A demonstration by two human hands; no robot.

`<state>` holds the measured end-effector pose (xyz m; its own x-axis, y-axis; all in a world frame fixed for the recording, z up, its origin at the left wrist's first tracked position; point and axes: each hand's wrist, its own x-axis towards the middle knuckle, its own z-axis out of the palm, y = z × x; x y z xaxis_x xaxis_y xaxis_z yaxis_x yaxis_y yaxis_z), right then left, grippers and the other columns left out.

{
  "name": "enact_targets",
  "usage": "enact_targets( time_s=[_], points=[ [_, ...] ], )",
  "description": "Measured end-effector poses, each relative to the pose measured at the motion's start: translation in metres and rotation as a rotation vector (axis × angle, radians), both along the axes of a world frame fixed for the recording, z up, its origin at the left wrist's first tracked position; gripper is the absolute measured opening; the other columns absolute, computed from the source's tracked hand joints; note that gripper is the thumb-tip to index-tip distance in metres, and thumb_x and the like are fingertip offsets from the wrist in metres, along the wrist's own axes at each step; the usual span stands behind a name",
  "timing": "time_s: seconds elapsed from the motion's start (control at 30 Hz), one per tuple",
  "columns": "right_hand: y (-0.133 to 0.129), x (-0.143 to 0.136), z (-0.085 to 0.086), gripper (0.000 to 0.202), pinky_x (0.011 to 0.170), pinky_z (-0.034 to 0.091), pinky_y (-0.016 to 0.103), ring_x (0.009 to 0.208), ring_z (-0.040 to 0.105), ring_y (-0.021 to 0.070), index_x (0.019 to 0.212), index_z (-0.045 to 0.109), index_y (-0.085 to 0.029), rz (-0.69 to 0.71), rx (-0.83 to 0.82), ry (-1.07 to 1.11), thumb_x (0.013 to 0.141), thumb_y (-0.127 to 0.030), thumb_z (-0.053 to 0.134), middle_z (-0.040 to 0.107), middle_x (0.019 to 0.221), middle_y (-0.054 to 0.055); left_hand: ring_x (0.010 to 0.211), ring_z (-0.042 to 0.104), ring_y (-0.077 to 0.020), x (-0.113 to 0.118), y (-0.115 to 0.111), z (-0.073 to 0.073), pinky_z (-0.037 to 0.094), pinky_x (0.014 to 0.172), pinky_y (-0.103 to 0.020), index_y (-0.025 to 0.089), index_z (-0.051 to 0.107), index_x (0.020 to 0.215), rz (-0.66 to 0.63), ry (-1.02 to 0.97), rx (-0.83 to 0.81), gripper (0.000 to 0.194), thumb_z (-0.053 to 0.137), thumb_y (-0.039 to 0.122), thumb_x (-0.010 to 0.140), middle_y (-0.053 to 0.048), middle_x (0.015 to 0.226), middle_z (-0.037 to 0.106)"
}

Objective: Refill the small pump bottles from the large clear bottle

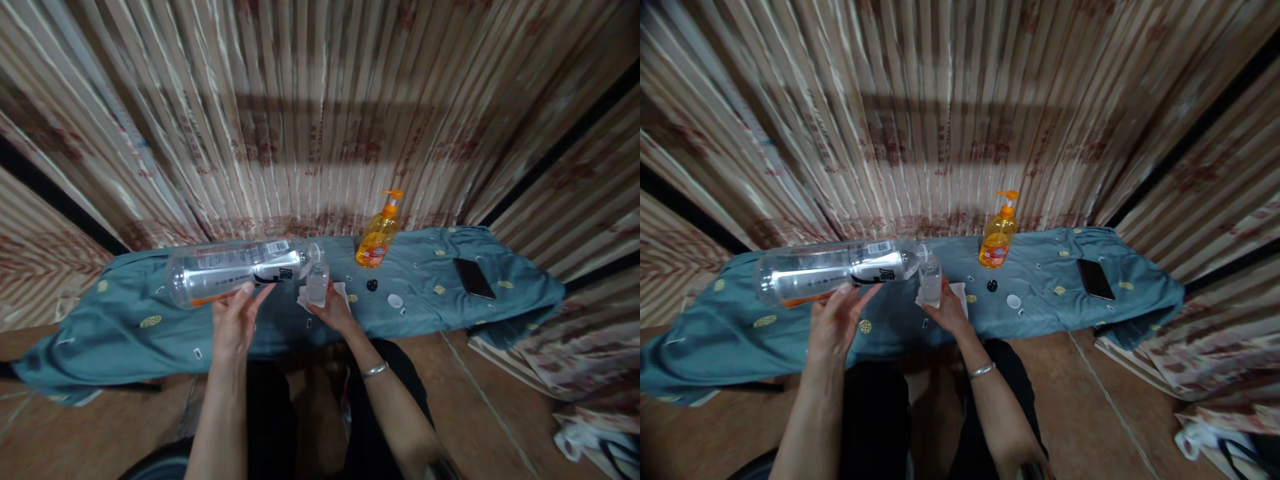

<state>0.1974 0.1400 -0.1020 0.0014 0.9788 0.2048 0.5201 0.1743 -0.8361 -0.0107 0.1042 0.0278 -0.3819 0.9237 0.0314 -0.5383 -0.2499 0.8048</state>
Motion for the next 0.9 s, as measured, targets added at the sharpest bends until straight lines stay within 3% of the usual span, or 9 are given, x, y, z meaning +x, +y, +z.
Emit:
enact_targets(
  time_s=[0.2, 0.4, 0.47, 0.67, 0.8, 0.9],
  points=[
    [-0.002, 0.0, 0.0, 0.08, 0.105, 0.062, 0.051, 0.119, 0.078, 0.0344, 0.151, 0.05, -0.022, -0.001, 0.012, 0.02, 0.079, -0.023, 0.082, 0.077, 0.134, 0.013, 0.073, 0.069, -0.0179, -0.001, -0.003, -0.002, 0.069, 0.09, -0.061, 0.019, 0.067, 0.064, -0.01, 0.001, -0.004, 0.042, 0.104, 0.032, 0.049, 0.003, 0.068, 0.068],
    [-0.005, 0.002, -0.003, 0.083, 0.105, 0.063, 0.054, 0.124, 0.077, 0.0371, 0.154, 0.048, -0.021, -0.007, -0.001, 0.022, 0.079, -0.027, 0.082, 0.076, 0.137, 0.016, 0.061, 0.06, -0.0138, -0.001, -0.007, -0.006, 0.066, 0.091, -0.069, 0.019, 0.061, 0.059, 0.012, 0.002, -0.02, 0.048, 0.105, 0.036, 0.048, 0.009, 0.055, 0.052],
    [-0.007, 0.003, -0.004, 0.082, 0.107, 0.062, 0.054, 0.127, 0.075, 0.0375, 0.154, 0.048, -0.021, -0.006, 0.003, 0.027, 0.079, -0.027, 0.082, 0.075, 0.139, 0.016, 0.062, 0.061, -0.014, -0.001, -0.009, -0.007, 0.065, 0.094, -0.069, 0.019, 0.062, 0.061, 0.012, 0.004, -0.034, 0.049, 0.105, 0.037, 0.049, 0.008, 0.056, 0.053],
    [-0.012, 0.005, -0.005, 0.083, 0.113, 0.06, 0.058, 0.132, 0.073, 0.0381, 0.156, 0.048, -0.022, 0.012, -0.02, 0.056, 0.081, -0.028, 0.083, 0.073, 0.143, 0.016, 0.065, 0.065, -0.0161, 0.002, -0.014, -0.005, 0.068, 0.091, -0.061, 0.02, 0.07, 0.065, 0.027, 0.02, -0.065, 0.045, 0.106, 0.04, 0.047, 0.005, 0.061, 0.061],
    [-0.015, 0.006, -0.005, 0.082, 0.115, 0.058, 0.06, 0.134, 0.071, 0.0385, 0.155, 0.05, -0.023, 0.017, -0.003, 0.075, 0.08, -0.027, 0.083, 0.074, 0.143, 0.016, 0.057, 0.061, -0.014, 0.005, -0.015, -0.004, 0.071, 0.083, -0.055, 0.021, 0.067, 0.057, 0.053, 0.015, -0.085, 0.047, 0.107, 0.043, 0.045, 0.005, 0.056, 0.059],
    [-0.017, 0.005, -0.005, 0.076, 0.115, 0.058, 0.061, 0.132, 0.072, 0.0386, 0.151, 0.054, -0.021, 0.008, -0.005, 0.089, 0.081, -0.027, 0.083, 0.075, 0.139, 0.017, 0.065, 0.068, -0.0189, 0.007, -0.016, -0.003, 0.071, 0.083, -0.056, 0.021, 0.069, 0.059, 0.061, 0.007, -0.105, 0.047, 0.107, 0.042, 0.042, 0.001, 0.063, 0.067]
  ],
)
